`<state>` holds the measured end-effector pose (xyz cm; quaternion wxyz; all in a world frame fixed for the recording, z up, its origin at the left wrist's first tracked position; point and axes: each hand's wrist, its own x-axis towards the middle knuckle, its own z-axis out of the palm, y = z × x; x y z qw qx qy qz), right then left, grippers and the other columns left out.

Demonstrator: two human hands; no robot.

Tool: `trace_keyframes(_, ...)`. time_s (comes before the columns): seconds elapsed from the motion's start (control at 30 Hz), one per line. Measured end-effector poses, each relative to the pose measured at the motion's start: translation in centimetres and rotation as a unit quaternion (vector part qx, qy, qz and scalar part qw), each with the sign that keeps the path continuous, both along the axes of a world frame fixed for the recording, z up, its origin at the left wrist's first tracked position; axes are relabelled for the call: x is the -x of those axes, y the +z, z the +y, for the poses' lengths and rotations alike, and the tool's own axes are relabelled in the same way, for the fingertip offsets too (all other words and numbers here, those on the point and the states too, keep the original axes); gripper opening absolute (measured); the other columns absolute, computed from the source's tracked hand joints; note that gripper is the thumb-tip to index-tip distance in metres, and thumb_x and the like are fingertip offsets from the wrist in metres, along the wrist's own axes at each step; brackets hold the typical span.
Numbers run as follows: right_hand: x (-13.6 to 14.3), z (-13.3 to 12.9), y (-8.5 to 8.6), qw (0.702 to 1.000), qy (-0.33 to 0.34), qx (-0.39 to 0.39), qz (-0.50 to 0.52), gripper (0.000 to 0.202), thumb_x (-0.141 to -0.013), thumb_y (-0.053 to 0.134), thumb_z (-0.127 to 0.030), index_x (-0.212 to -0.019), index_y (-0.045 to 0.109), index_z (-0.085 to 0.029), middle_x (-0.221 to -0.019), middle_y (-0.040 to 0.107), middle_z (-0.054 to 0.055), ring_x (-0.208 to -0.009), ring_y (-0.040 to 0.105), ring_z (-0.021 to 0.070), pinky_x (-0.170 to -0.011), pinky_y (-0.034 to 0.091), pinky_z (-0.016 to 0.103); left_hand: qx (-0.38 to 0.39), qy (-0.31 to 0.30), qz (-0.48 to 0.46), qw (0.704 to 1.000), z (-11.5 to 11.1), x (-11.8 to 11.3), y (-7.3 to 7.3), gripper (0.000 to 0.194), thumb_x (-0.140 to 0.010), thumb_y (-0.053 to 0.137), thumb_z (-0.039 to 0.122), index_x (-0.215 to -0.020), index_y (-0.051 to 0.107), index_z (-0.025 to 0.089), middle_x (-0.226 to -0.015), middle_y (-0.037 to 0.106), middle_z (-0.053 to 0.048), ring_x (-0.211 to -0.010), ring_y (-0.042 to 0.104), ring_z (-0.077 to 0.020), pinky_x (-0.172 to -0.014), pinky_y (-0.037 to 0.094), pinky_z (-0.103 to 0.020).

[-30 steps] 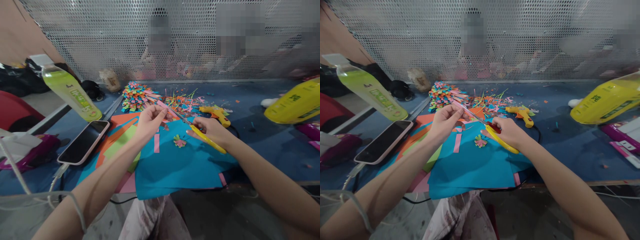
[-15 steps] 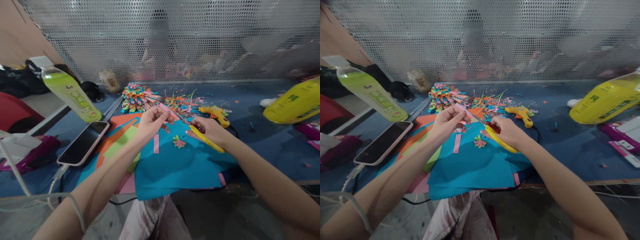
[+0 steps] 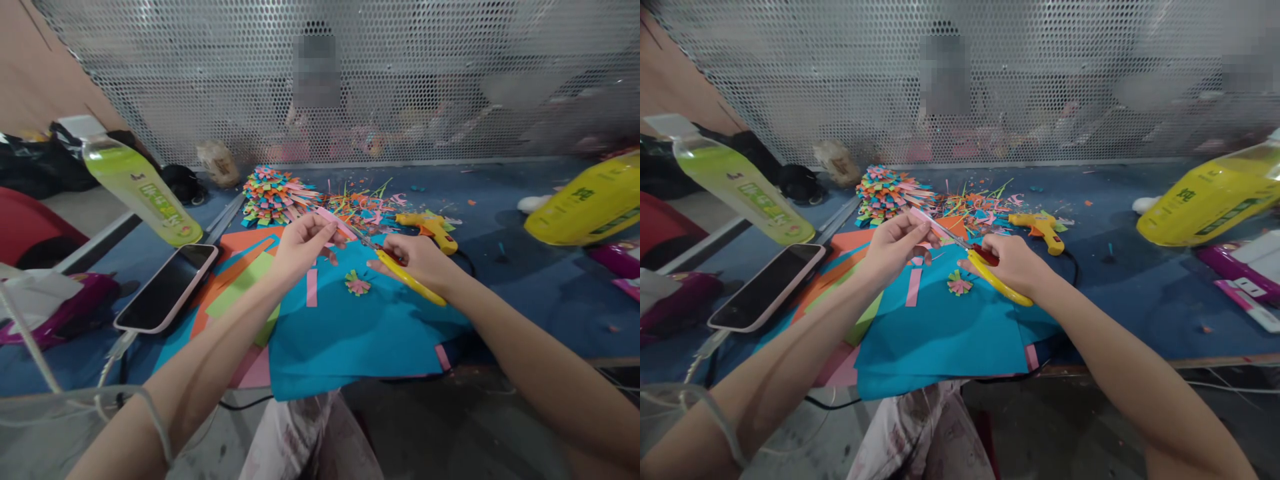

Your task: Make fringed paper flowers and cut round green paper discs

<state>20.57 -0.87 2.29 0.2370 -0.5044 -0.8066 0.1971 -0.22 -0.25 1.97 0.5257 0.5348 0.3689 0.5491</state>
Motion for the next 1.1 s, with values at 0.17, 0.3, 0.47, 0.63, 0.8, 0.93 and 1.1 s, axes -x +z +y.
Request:
trace_keyframes(0.17, 0.1, 0.2, -0.1, 1.000, 0.001, 0.000, -0.005, 0.047, -0.072, 0.061, -0.055, -0.059, 0.032, -0.021, -0.052, 0.026, -0.006, -0.052, 0.025, 0.0090, -0.049, 0.019, 0.026, 0.008, -0.009, -0.002, 1.000, 0.1, 0.1, 0.0, 0.031, -0.069, 0.072, 0.038, -0.070, 0.052, 0.015, -0.064, 0.063, -0.002, -0.058, 0.061, -0.0113, -0.043, 0.049, -0.020)
trace_keyframes(0.3, -0.2, 0.5, -0.4, 1.000, 0.021, 0.002, -0.003, 0.042, -0.074, 0.060, -0.053, -0.063, 0.035, -0.021, -0.057, 0.033, -0.005, -0.055, 0.030, 0.0094, -0.050, 0.022, 0.025, 0.011, -0.035, 0.005, 0.999, 0.0, 0.1, -0.1, 0.033, -0.069, 0.072, 0.040, -0.069, 0.052, 0.014, -0.063, 0.064, -0.002, -0.053, 0.059, -0.0103, -0.042, 0.049, -0.021)
trace_keyframes(0.47, -0.3, 0.6, -0.5, 1.000, 0.026, 0.003, -0.003, 0.040, -0.076, 0.059, -0.052, -0.064, 0.036, -0.021, -0.058, 0.034, -0.005, -0.055, 0.030, 0.0094, -0.050, 0.023, 0.025, 0.013, -0.047, 0.017, 0.999, 0.0, 0.1, -0.3, 0.033, -0.070, 0.071, 0.041, -0.071, 0.051, 0.014, -0.063, 0.063, -0.002, -0.053, 0.060, -0.0106, -0.043, 0.049, -0.021)
trace_keyframes(0.63, -0.1, 0.4, -0.3, 1.000, 0.008, -0.012, -0.008, 0.045, -0.074, 0.059, -0.055, -0.060, 0.033, -0.021, -0.053, 0.030, -0.006, -0.052, 0.027, 0.0089, -0.050, 0.020, 0.026, 0.014, -0.047, 0.013, 0.999, 0.2, 0.2, -0.4, 0.034, -0.069, 0.072, 0.042, -0.073, 0.053, 0.014, -0.064, 0.064, -0.002, -0.053, 0.059, -0.0102, -0.043, 0.049, -0.021)
trace_keyframes(0.8, 0.1, 0.5, -0.3, 1.000, -0.012, -0.016, -0.010, 0.049, -0.073, 0.057, -0.059, -0.057, 0.030, -0.022, -0.051, 0.024, -0.006, -0.052, 0.024, 0.0092, -0.050, 0.019, 0.027, 0.021, -0.042, 0.010, 0.999, 0.7, 0.2, -0.6, 0.036, -0.066, 0.074, 0.042, -0.072, 0.052, 0.014, -0.064, 0.064, -0.002, -0.054, 0.060, -0.0106, -0.043, 0.049, -0.020)
trace_keyframes(0.93, 0.2, 0.6, -0.5, 1.000, -0.007, 0.002, -0.015, 0.047, -0.072, 0.058, -0.059, -0.058, 0.032, -0.022, -0.053, 0.028, -0.005, -0.052, 0.026, 0.0098, -0.050, 0.021, 0.027, 0.031, -0.040, 0.013, 0.999, 1.0, 0.3, -1.0, 0.036, -0.065, 0.075, 0.042, -0.070, 0.051, 0.014, -0.064, 0.064, -0.002, -0.053, 0.059, -0.0102, -0.042, 0.049, -0.021)
trace_keyframes(1.1, 0.6, 0.5, -0.6, 1.000, -0.012, 0.013, -0.008, 0.049, -0.071, 0.055, -0.064, -0.059, 0.033, -0.022, -0.054, 0.030, -0.005, -0.053, 0.028, 0.0100, -0.050, 0.022, 0.026, 0.039, -0.046, 0.017, 0.998, 0.8, 0.0, -1.2, 0.031, -0.068, 0.073, 0.039, -0.071, 0.052, 0.015, -0.065, 0.064, -0.003, -0.054, 0.060, -0.0108, -0.043, 0.049, -0.021)
